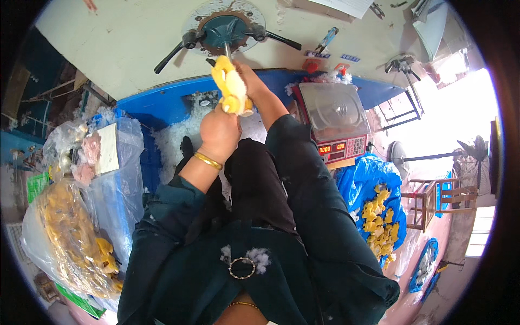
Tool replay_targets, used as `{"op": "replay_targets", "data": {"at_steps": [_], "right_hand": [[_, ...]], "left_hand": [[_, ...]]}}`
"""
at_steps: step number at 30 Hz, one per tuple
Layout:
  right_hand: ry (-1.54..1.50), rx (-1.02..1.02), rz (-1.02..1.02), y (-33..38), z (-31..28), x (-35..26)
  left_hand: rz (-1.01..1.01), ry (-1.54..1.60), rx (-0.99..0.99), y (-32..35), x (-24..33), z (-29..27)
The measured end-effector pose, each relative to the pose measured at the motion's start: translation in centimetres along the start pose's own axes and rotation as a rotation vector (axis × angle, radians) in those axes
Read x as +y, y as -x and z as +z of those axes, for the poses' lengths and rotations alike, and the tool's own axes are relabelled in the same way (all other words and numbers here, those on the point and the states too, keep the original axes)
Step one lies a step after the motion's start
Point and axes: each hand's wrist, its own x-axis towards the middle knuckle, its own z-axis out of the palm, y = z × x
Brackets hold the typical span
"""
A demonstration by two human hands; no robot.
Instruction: The person repeatedly picks up yellow rubber duck toys and stuffs white cotton into them using a metal rod. The person then places the stuffed ducks onto a digital scale.
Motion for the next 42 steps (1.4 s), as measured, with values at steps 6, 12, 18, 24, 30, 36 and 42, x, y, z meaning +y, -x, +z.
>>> {"op": "replay_targets", "data": {"at_steps": [6, 12, 18, 24, 30, 36, 42], "right_hand": [[0.127, -0.036, -0.105, 2.4, 1.1, 0.5], [-0.263, 0.117, 0.117, -1.0, 1.6, -1.6], [-0.057, 0.079, -0.017, 2.7, 1.4, 1.1], [-0.079, 0.254, 0.024, 1.3, 1.5, 1.4], [-0.108, 0.365, 0.027, -2.1, 1.0, -0.8], [0.113, 0.48, 0.041, 2.3, 2.1, 0.0], [-0.191, 0.569, 0.116, 3.7, 3.2, -0.1]], "left_hand": [[0.067, -0.022, 0.041, 1.5, -0.2, -0.5], [-0.019, -0.053, 0.061, -1.6, -0.6, 0.3], [-0.072, 0.017, -0.099, 1.7, 0.8, -1.8], [-0.418, 1.065, -0.219, 1.4, 1.6, -4.9], [-0.812, 1.686, -0.297, -2.9, 1.2, -5.4], [-1.021, 1.779, -0.37, -0.9, 1.4, -6.4], [-0.999, 1.839, -0.503, -1.0, -1.9, -7.3]]}}
